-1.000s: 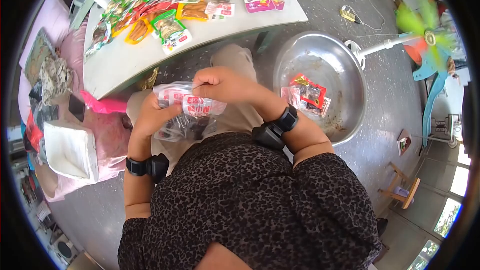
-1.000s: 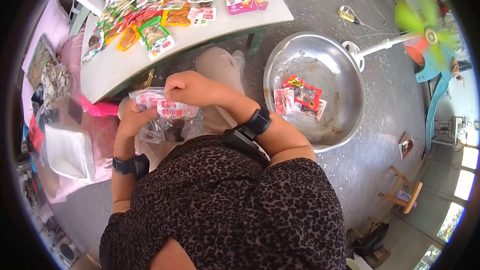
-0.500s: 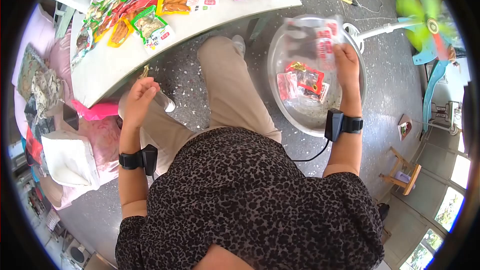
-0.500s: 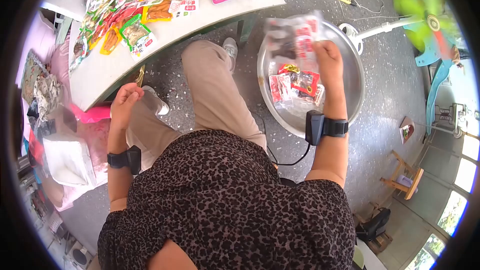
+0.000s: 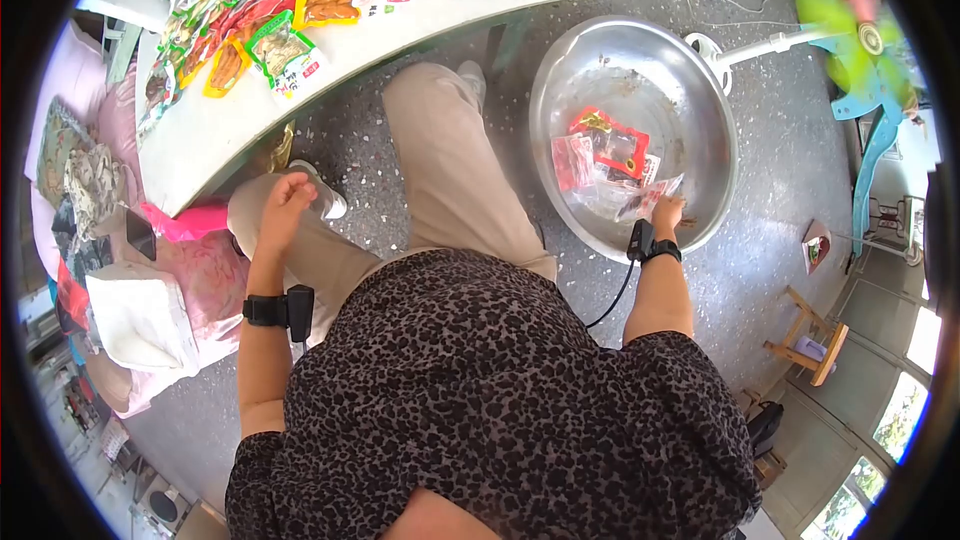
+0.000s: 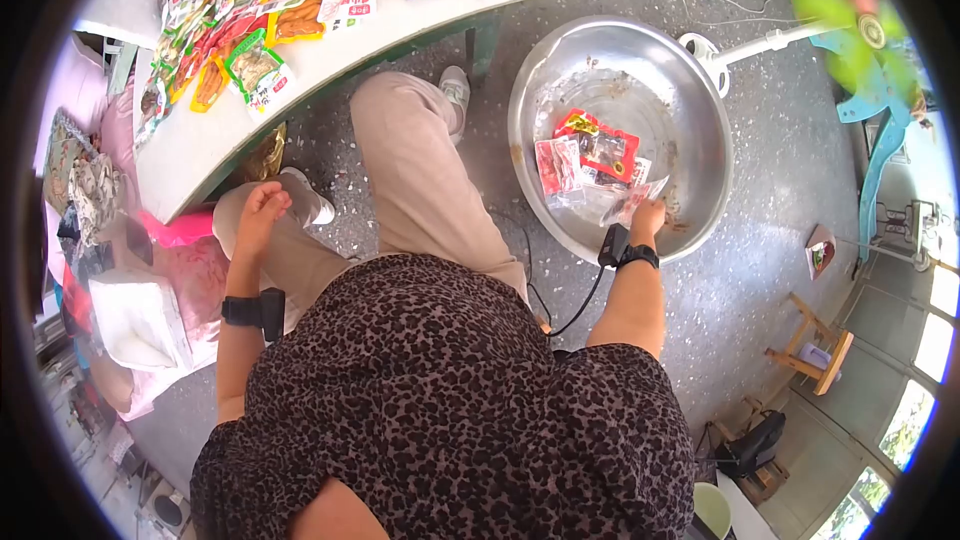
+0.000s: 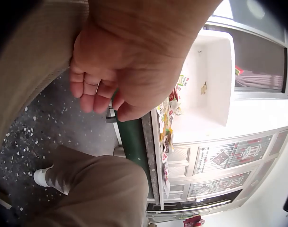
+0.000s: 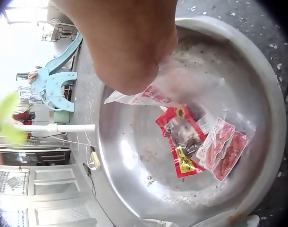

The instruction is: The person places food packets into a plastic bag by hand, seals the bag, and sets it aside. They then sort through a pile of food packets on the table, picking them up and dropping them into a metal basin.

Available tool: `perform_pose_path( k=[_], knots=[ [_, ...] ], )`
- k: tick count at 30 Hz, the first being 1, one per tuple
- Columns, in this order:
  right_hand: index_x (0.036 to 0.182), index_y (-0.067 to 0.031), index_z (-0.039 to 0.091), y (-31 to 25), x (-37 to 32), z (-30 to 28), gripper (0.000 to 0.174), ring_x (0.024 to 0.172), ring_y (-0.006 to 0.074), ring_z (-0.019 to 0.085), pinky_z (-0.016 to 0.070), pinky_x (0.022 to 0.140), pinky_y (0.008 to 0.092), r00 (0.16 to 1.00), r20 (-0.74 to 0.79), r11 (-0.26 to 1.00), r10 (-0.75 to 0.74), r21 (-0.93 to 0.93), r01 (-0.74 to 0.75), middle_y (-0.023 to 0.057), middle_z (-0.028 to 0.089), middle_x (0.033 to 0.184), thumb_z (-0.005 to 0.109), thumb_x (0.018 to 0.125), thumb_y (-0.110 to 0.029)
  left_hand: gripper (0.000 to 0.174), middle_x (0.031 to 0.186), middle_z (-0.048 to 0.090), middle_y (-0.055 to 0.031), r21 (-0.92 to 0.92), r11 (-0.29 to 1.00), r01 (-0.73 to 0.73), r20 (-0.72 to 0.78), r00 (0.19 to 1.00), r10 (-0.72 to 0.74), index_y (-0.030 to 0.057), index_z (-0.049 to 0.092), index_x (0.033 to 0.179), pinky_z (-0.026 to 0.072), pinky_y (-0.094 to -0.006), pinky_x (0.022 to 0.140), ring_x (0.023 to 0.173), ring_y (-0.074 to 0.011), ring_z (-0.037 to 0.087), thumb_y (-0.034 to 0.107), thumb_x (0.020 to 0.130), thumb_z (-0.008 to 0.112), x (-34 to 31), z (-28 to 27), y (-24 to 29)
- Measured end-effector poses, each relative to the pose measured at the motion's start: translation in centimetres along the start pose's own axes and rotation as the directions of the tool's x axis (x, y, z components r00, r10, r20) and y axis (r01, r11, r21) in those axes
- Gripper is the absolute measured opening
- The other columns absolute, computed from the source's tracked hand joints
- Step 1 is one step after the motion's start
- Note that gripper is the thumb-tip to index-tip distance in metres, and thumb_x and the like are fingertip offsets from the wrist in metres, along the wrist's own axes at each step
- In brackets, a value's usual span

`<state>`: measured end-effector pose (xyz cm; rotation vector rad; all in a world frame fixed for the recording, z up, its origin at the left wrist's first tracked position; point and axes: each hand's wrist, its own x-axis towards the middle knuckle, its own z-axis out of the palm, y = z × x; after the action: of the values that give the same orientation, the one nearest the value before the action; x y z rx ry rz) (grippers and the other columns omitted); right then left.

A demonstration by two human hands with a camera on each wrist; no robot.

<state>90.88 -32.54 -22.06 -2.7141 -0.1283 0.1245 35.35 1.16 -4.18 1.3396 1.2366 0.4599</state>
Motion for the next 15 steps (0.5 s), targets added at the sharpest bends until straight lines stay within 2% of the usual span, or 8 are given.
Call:
perform_pose_path(
  k=[3,6,9,12,15],
  knots=[
    [0.074,0.0037,0.056,-0.7,-1.8,-1.3,0.027,0.075,0.0372,0.054,0.0410,0.069,0.0402,0.998,0.059,1.000,-0.001,0.010,0.000,0.0235,0.055,0.080,0.042,0.069,-0.018,0.028,0.084,0.052,-0.0037,0.036,0.999,0.027,-0.002,1.000,-0.027,0.0007,0.045,0.100,0.0390,-0.0222,0.066,0.077,-0.0110,0.051,0.016,0.078,0.051,0.2,0.1,0.0],
    [0.076,0.0028,0.057,3.8,0.4,0.9,0.026,0.076,0.0352,0.055,0.0416,0.068,0.0391,0.993,0.113,0.998,0.043,0.036,-0.047,0.0210,0.057,0.081,0.044,0.068,-0.018,0.029,0.084,0.053,-0.0036,0.059,0.997,0.042,-0.007,0.999,-0.042,0.0008,0.045,0.101,0.0392,-0.0226,0.066,0.077,-0.0112,0.051,0.018,0.078,0.051,0.1,0.2,0.0],
    [0.080,0.0040,0.056,5.9,0.2,-0.5,0.023,0.078,0.0344,0.055,0.0420,0.068,0.0381,0.976,0.070,0.971,0.208,0.108,-0.215,0.0208,0.057,0.083,0.047,0.068,-0.014,0.030,0.085,0.053,-0.0035,0.058,0.997,0.047,-0.001,0.999,-0.047,0.0011,0.045,0.101,0.0391,-0.0226,0.066,0.077,-0.0111,0.051,0.018,0.078,0.051,-0.1,-0.1,-0.2],
    [0.083,0.0051,0.055,5.1,-1.3,-3.7,0.023,0.080,0.0336,0.055,0.0423,0.067,0.0370,0.928,0.043,0.909,0.371,0.190,-0.372,0.0206,0.057,0.085,0.049,0.067,-0.010,0.028,0.085,0.052,-0.0021,0.033,0.998,0.058,-0.004,0.998,-0.058,0.0026,0.045,0.100,0.0384,-0.0203,0.064,0.077,-0.0102,0.051,0.018,0.078,0.051,-0.5,-0.3,-0.3],
    [0.083,0.0060,0.054,3.1,-1.4,-5.6,0.021,0.079,0.0340,0.055,0.0418,0.067,0.0371,0.957,0.014,0.948,0.289,0.133,-0.288,0.0225,0.056,0.085,0.047,0.067,-0.007,0.027,0.084,0.052,-0.0013,0.018,0.998,0.059,-0.008,0.998,-0.059,0.0032,0.045,0.100,0.0381,-0.0192,0.064,0.077,-0.0097,0.051,0.018,0.078,0.051,-0.8,-0.3,-0.2]
  ],
)
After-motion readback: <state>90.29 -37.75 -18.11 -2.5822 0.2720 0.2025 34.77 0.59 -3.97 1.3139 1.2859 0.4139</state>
